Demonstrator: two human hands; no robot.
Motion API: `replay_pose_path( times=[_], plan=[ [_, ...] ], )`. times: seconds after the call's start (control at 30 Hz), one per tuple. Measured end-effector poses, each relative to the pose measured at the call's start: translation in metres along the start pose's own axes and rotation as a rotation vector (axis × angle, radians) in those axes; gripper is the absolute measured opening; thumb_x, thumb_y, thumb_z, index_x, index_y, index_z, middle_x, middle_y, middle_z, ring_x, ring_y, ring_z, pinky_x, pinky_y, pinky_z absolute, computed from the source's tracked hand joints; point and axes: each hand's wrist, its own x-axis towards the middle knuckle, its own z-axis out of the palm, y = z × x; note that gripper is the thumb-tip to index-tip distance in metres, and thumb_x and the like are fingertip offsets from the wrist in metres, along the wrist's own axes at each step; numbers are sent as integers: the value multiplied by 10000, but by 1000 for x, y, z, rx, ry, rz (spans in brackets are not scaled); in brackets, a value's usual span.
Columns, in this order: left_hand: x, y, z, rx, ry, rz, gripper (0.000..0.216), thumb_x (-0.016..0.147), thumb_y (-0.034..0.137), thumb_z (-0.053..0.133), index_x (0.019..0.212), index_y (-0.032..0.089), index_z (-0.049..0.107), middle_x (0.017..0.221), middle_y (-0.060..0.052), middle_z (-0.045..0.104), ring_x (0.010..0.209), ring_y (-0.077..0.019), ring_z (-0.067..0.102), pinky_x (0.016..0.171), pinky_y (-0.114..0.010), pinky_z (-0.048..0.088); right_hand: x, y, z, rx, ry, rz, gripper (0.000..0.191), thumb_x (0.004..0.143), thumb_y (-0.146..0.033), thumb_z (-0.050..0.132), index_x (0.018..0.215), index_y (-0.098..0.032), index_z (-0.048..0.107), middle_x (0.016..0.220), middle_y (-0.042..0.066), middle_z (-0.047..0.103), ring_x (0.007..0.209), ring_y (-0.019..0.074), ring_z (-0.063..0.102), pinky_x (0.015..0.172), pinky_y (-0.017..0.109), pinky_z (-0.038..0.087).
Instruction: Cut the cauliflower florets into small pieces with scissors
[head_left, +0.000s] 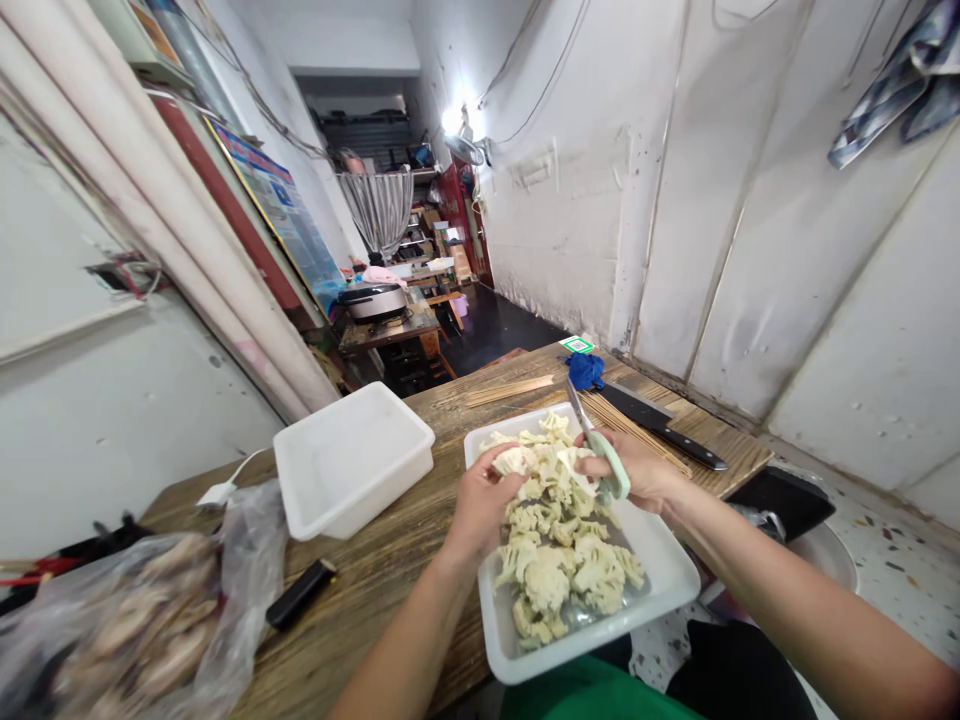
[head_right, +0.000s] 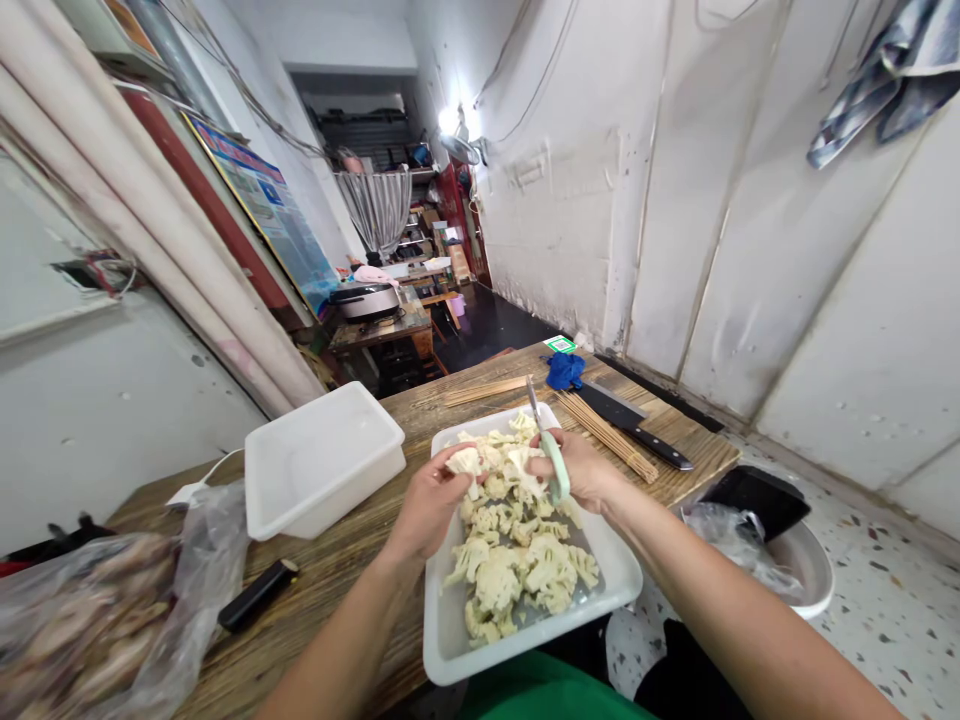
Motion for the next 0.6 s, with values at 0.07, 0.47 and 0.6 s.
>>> replay_pose_path(
  times=[0.07, 0.47, 0.6],
  plan=[
    [3, 4, -8, -88, -53, -36, 458, 646, 248, 750, 1077, 159, 625, 852, -20, 680, 756, -131, 629, 780, -271, 489, 7, -2, -6, -34, 16, -18, 552, 438, -307, 861, 827, -197, 485, 561, -96, 493, 456, 69, 473, 428, 197, 413],
    [-4, 11, -5, -188, -274, -105, 324, 761, 266, 679, 1055, 132, 657, 1091, -109, 677, 1061, -217, 613, 1039, -419, 423, -31, -13, -16, -932, -88, -316, 431, 770, -491, 638, 1100, -214, 638, 1028, 78, 686, 928, 260, 628, 795, 328, 469],
    [-5, 5, 2, -5, -174, 99, 429, 779, 334, 657, 1168, 154, 634, 1158, -81, 662, 1037, -219, 615, 990, -410, 467, -59, -2, -24, -1069, -58, -240, 473, 761, -504, 636, 1136, -216, 641, 1078, 102, 675, 951, 291, 621, 820, 355, 460]
  ],
)
